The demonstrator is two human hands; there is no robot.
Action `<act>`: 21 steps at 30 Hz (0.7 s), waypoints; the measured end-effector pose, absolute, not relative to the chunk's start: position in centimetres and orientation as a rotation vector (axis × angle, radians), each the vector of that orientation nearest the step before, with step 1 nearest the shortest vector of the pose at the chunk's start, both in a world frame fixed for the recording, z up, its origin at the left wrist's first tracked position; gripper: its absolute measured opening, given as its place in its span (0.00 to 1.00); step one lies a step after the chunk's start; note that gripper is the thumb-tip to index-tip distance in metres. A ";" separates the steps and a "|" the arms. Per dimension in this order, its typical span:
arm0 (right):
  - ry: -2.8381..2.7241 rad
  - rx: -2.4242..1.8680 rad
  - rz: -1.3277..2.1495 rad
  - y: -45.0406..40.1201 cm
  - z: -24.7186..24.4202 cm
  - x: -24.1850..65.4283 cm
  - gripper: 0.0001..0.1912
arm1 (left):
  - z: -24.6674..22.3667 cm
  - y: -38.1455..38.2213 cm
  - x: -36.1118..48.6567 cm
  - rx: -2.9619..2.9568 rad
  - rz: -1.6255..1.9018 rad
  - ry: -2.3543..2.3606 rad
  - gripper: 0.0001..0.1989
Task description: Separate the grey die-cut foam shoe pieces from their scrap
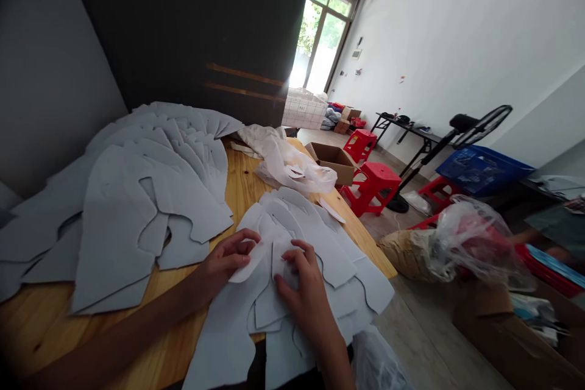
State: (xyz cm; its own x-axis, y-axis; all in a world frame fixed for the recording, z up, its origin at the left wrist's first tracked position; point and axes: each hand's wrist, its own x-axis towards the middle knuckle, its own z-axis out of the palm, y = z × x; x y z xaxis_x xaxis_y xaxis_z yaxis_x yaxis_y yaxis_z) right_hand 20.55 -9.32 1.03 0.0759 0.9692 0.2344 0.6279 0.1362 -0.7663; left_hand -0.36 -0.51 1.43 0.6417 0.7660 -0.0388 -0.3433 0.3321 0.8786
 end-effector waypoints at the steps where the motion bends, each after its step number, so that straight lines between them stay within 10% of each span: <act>1: -1.626 -1.586 0.550 -9.4 1.0 20.5 0.11 | 1.4 -0.5 -0.4 0.985 0.764 0.501 0.15; 21: -1.521 -1.631 0.496 -8.1 0.4 19.9 0.08 | 1.0 -0.2 -0.2 1.013 0.762 0.489 0.16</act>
State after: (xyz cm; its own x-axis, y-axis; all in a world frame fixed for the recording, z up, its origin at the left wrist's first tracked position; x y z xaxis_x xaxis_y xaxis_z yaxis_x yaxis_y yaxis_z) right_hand 19.89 -8.12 0.42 0.1886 0.9505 0.2469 0.6227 0.0787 -0.7785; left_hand -0.22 -0.24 1.04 0.6496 0.7600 -0.0216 -0.3368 0.3131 0.8880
